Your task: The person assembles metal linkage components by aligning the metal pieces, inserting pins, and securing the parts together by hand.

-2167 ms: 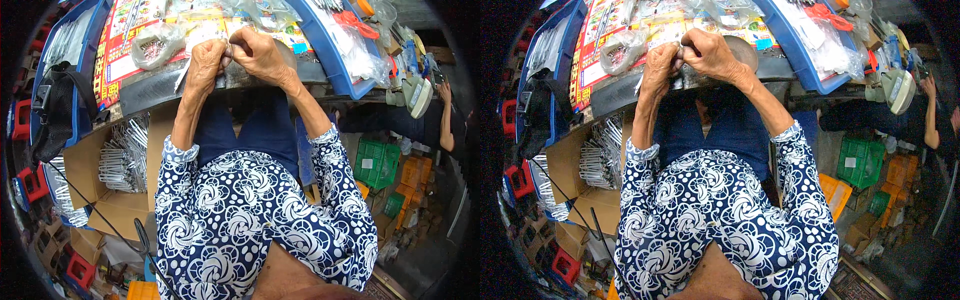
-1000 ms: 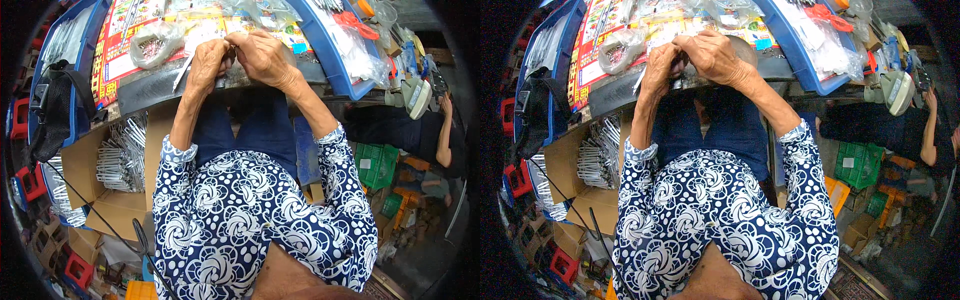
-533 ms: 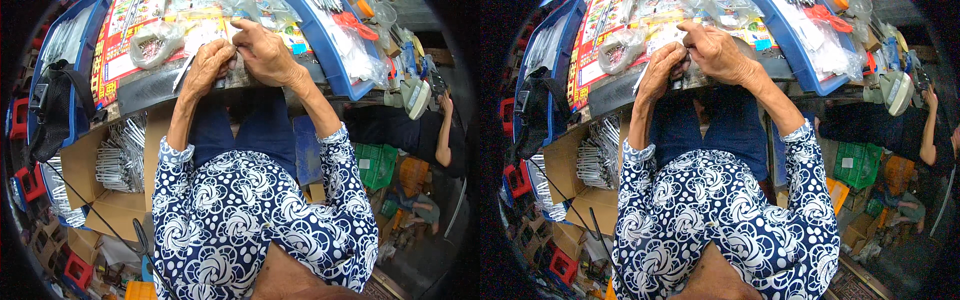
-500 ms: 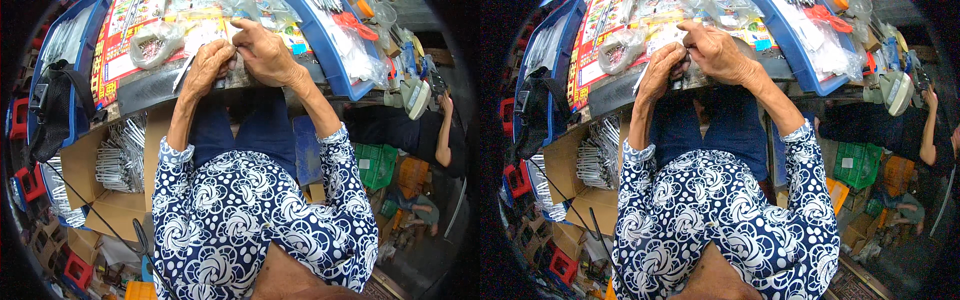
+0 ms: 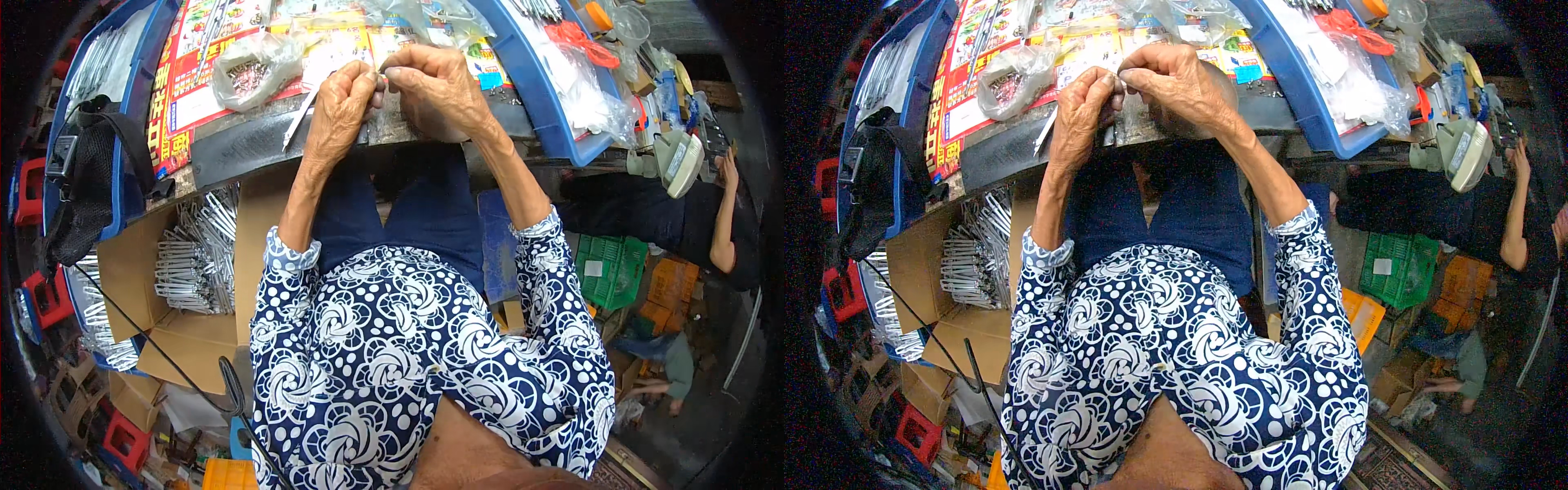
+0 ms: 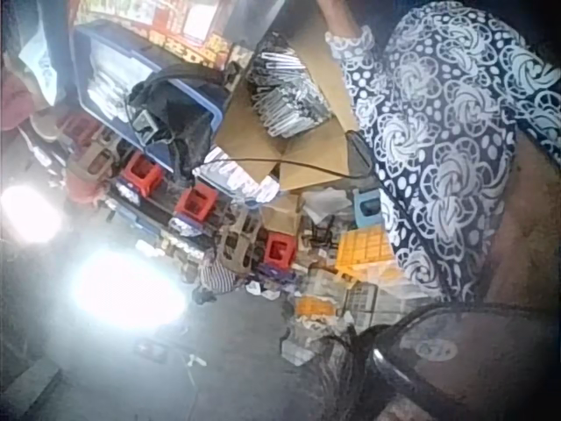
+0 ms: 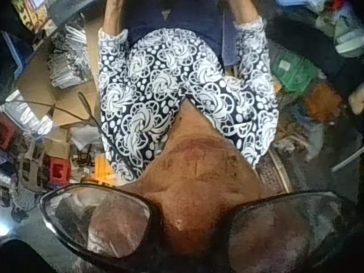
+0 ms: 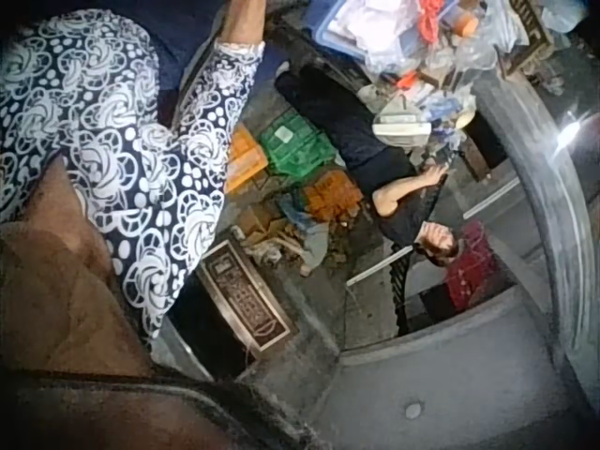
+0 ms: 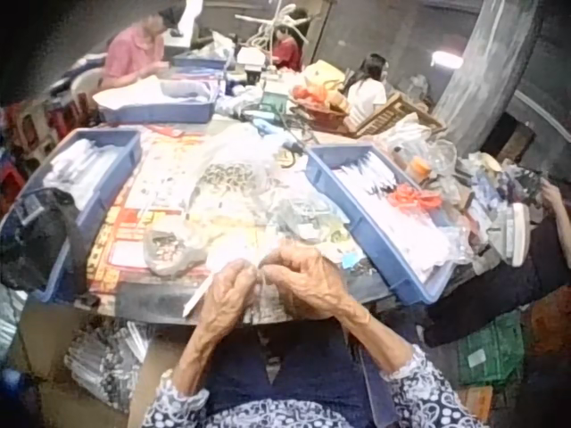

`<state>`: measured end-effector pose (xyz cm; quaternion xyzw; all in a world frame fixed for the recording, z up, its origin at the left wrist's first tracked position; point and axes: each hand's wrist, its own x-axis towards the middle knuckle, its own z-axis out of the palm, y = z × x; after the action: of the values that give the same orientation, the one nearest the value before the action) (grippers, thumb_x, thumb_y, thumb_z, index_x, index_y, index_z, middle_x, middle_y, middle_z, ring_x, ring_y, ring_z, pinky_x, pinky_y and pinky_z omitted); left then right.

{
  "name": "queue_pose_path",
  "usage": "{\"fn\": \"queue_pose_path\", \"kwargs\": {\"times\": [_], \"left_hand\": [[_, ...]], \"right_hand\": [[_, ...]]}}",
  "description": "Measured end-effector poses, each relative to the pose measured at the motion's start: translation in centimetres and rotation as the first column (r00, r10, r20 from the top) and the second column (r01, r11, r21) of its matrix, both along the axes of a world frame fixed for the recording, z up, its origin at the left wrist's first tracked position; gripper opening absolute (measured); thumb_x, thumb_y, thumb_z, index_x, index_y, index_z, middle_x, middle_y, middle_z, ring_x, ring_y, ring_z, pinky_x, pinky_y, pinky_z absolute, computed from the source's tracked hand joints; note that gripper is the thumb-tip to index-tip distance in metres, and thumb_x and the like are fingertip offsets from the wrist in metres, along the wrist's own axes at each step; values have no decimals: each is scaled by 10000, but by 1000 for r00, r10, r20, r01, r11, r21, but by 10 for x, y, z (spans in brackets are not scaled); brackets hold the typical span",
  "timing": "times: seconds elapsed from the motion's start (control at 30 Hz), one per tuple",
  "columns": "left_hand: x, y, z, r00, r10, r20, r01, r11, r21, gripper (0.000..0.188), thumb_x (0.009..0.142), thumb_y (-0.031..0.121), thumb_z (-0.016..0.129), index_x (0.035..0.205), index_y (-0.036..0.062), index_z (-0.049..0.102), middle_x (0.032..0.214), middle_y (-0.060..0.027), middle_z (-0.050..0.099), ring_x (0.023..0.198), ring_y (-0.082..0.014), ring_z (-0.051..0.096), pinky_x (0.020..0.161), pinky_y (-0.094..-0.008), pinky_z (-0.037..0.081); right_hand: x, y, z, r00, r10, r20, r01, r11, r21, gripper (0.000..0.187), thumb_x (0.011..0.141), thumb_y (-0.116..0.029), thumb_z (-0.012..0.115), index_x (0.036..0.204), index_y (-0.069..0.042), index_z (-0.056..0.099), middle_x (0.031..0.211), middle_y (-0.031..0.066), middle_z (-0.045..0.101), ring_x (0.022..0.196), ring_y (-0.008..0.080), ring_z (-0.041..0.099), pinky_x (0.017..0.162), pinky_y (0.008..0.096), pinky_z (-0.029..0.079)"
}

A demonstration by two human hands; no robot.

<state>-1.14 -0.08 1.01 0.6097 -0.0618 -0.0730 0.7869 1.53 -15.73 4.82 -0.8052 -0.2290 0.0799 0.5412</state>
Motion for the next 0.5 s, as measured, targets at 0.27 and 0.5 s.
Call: {"fn": "queue_pose_path", "kwargs": {"times": [0.27, 0.5], "left_hand": [[3, -4, -6, 946, 99, 307, -196, 932, 304, 211, 834, 158, 437, 738, -11, 517, 550, -70, 489, 504, -136, 461, 488, -286, 377], [1, -6, -7, 907, 115, 405, -281, 881, 380, 200, 831, 160, 453, 764, -3, 546, 542, -77, 492, 509, -148, 478, 492, -298, 388]], "right_hand": [[-7, 7, 3, 984, -92, 150, 115, 981, -156, 141, 765, -121, 576, 820, 7, 601, 667, 4, 577, 633, 50, 517, 587, 191, 429], [-4, 6, -8, 981, -130, 141, 146, 983, -107, 127, 752, -113, 578, 815, -3, 584, 642, 17, 575, 581, 47, 508, 539, 187, 419]]}}
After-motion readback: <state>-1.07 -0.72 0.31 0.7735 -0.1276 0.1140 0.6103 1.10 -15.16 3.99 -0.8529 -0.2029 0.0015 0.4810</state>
